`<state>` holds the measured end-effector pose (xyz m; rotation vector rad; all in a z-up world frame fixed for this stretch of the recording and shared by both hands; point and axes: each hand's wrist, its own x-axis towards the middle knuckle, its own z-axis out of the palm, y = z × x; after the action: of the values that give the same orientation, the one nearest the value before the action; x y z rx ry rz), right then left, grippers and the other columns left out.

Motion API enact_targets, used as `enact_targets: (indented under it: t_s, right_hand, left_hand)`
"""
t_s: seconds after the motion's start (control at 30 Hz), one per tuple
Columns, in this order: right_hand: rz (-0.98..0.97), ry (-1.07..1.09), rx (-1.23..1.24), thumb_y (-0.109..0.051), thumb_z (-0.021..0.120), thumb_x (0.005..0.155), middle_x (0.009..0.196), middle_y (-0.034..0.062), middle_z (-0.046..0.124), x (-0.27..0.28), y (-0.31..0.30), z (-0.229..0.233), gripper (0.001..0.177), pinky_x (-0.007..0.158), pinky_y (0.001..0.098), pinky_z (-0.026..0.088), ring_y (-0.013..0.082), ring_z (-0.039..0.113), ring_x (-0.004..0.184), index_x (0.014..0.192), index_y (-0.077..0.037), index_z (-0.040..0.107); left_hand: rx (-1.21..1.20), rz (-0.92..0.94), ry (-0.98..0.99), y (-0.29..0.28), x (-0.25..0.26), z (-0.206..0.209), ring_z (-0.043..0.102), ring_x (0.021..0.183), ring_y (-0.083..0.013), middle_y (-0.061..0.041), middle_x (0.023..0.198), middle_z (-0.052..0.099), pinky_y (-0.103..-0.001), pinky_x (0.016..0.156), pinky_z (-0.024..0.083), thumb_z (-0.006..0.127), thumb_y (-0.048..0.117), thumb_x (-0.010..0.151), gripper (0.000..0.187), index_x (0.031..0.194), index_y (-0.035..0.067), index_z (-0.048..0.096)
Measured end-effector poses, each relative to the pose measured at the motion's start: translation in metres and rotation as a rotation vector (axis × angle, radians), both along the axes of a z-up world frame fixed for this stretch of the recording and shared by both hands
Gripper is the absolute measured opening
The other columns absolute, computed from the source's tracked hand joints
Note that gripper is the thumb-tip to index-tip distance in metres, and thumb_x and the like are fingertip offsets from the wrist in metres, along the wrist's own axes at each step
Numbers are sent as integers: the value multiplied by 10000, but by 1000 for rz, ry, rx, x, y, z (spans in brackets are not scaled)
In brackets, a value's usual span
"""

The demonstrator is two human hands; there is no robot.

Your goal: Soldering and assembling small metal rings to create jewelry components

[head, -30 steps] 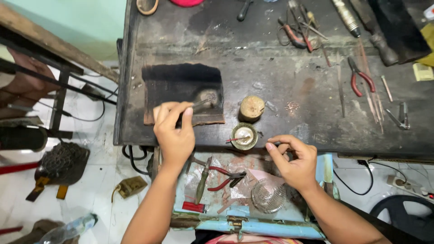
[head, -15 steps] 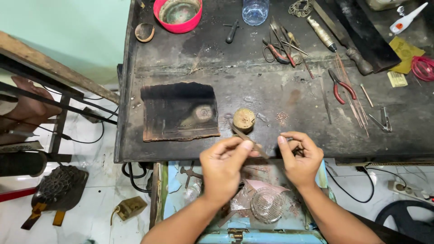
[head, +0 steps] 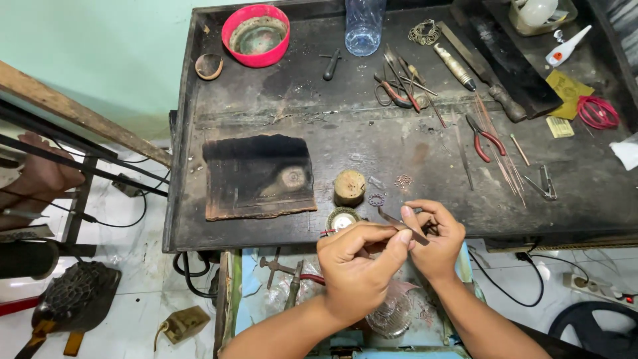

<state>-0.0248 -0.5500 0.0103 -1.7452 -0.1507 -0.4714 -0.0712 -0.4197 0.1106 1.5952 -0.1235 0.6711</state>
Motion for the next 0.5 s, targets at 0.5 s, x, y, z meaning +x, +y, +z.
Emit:
enact_targets:
  t_s: [0.5]
  right_hand:
    - [-26, 54, -25, -92, 735, 952, 555, -54, 500, 1, -1, -8, 44, 530, 200, 349, 7, 408, 540, 969, -57, 714]
  left_hand:
    - [86, 77, -110, 1, 1, -2, 715, 650, -183, -116, 775, 751, -291, 639, 583, 781, 60, 851, 82, 826, 19, 715]
